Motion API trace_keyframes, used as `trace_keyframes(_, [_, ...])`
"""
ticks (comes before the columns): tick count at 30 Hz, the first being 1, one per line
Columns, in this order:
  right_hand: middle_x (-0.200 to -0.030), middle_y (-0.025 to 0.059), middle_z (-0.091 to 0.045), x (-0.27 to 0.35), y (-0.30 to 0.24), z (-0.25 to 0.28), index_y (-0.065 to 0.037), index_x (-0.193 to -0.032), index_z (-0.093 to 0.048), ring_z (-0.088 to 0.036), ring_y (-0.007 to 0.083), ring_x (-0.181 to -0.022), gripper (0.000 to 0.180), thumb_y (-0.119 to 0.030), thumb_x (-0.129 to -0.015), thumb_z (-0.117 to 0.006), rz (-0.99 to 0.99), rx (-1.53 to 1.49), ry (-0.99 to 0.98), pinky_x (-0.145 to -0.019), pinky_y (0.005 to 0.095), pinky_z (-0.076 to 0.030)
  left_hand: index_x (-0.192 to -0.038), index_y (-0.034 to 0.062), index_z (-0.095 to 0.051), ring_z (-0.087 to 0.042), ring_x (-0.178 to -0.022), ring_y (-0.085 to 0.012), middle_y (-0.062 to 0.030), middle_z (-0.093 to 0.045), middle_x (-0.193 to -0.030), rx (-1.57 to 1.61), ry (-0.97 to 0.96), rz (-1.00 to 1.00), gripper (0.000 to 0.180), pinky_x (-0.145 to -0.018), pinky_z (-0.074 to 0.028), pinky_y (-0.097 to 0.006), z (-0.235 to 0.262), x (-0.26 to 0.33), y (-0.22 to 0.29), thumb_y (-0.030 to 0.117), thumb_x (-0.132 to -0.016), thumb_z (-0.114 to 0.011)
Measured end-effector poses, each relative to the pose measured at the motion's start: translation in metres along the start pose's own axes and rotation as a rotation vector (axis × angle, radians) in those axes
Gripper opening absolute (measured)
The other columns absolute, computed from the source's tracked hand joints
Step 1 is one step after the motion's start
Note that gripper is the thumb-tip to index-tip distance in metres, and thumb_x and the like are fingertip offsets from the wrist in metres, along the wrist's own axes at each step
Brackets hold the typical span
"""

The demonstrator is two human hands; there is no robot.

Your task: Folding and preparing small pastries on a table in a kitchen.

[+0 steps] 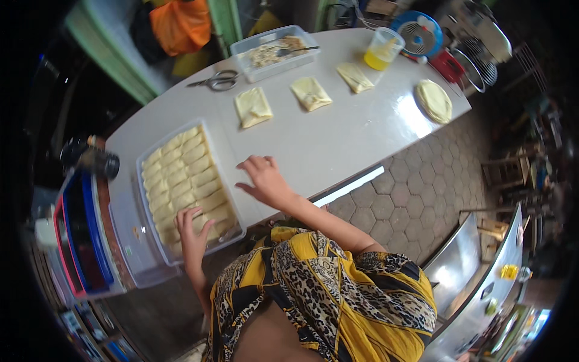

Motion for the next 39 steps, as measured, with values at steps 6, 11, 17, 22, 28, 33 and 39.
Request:
trace_keyframes(6, [-0.094, 0.0112, -0.06, 0.035, 0.116, 0.082, -0.005, -0.106, -0.058, -0.061, 0.025, -0.091, 0.031, -0.009, -0.079, -0.072, -0.435, -0.101, 0.368, -0.085, 0.0383, -0.043, -0.107, 0.0035, -0.059, -0.051, -0.099, -0.0285, -0.0112, -0.056, -0.1, 0.213, 0.165, -0.237, 0.026, -0.089, -0.039, -0.042, 0.006, -0.046, 0.073, 0.01, -0.084, -0.068])
trace_keyframes(11, [-0.099, 0.0116, -0.061, 0.03, 0.164, 0.134, -0.004, -0.105, -0.057, -0.059, 0.0296, -0.093, 0.029, -0.002, -0.078, -0.067, -0.485, -0.033, 0.488, -0.085, 0.0413, -0.045, -0.103, 0.0029, -0.059, -0.053, -0.095, -0.026, -0.0104, -0.059, -0.099, 0.499, 0.191, -0.265, 0.016, -0.079, -0.044, -0.037, -0.025, -0.078, 0.108, 0.007, -0.087, -0.063])
trace_keyframes(17, [-0.11, 0.0098, -0.061, -0.029, 0.171, 0.122, -0.006, -0.108, -0.058, -0.052, 0.0324, -0.108, 0.035, 0.003, -0.074, -0.065, -0.254, 0.142, 0.288, -0.089, 0.042, -0.044, -0.107, 0.0019, -0.058, -0.054, -0.097, -0.0294, -0.0119, -0.057, -0.102, 0.549, -0.082, -0.393, 0.022, -0.081, -0.047, -0.038, -0.098, -0.137, 0.142, 0.009, -0.088, -0.063])
trace_keyframes(22, [-0.111, 0.0058, -0.062, -0.07, 0.148, 0.088, -0.008, -0.105, -0.062, -0.053, 0.0277, -0.111, 0.03, -0.005, -0.075, -0.065, 0.022, 0.147, -0.004, -0.092, 0.0399, -0.044, -0.122, 0.0026, -0.048, -0.051, -0.103, -0.0318, -0.0132, -0.054, -0.108, 0.295, 0.08, -0.606, 0.044, -0.091, -0.042, -0.043, -0.124, -0.18, 0.156, 0.011, -0.083, -0.066])
trace_keyframes(28, [-0.096, 0.0082, -0.063, -0.104, 0.115, 0.085, -0.006, -0.101, -0.063, -0.056, 0.0275, -0.098, 0.023, -0.01, -0.078, -0.068, -0.025, 0.02, -0.154, -0.083, 0.04, -0.046, -0.111, 0.0021, -0.05, -0.053, -0.1, -0.0319, -0.0142, -0.056, -0.103, 0.349, 0.045, -0.456, 0.03, -0.086, -0.043, -0.043, -0.11, -0.196, 0.122, 0.012, -0.085, -0.063])
trace_keyframes(33, [-0.084, 0.0126, -0.062, -0.134, 0.097, 0.1, -0.003, -0.092, -0.063, -0.054, 0.029, -0.089, 0.017, -0.012, -0.079, -0.069, 0.079, -0.023, -0.091, -0.076, 0.0407, -0.046, -0.093, 0.004, -0.059, -0.053, -0.087, -0.0315, -0.0123, -0.055, -0.086, 0.342, 0.106, -0.381, 0.013, -0.079, -0.043, -0.042, -0.08, -0.214, 0.119, 0.014, -0.086, -0.062])
trace_keyframes(39, [-0.085, 0.0108, -0.06, -0.144, 0.102, 0.099, -0.003, -0.089, -0.063, -0.052, 0.0295, -0.085, 0.017, -0.013, -0.078, -0.071, -0.088, -0.228, -0.123, -0.074, 0.0399, -0.045, -0.097, 0.0072, -0.064, -0.053, -0.088, -0.0306, -0.0102, -0.055, -0.088, 0.287, 0.286, -0.362, 0.018, -0.078, -0.043, -0.04, -0.042, -0.214, 0.133, 0.019, -0.084, -0.066])
Point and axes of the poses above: each hand's wrist, its own x-axis away from the middle knuckle, its own z-axis out of the back of the hand, y = z × x, the point moved 7 cm from there along -x, towards the middle knuckle
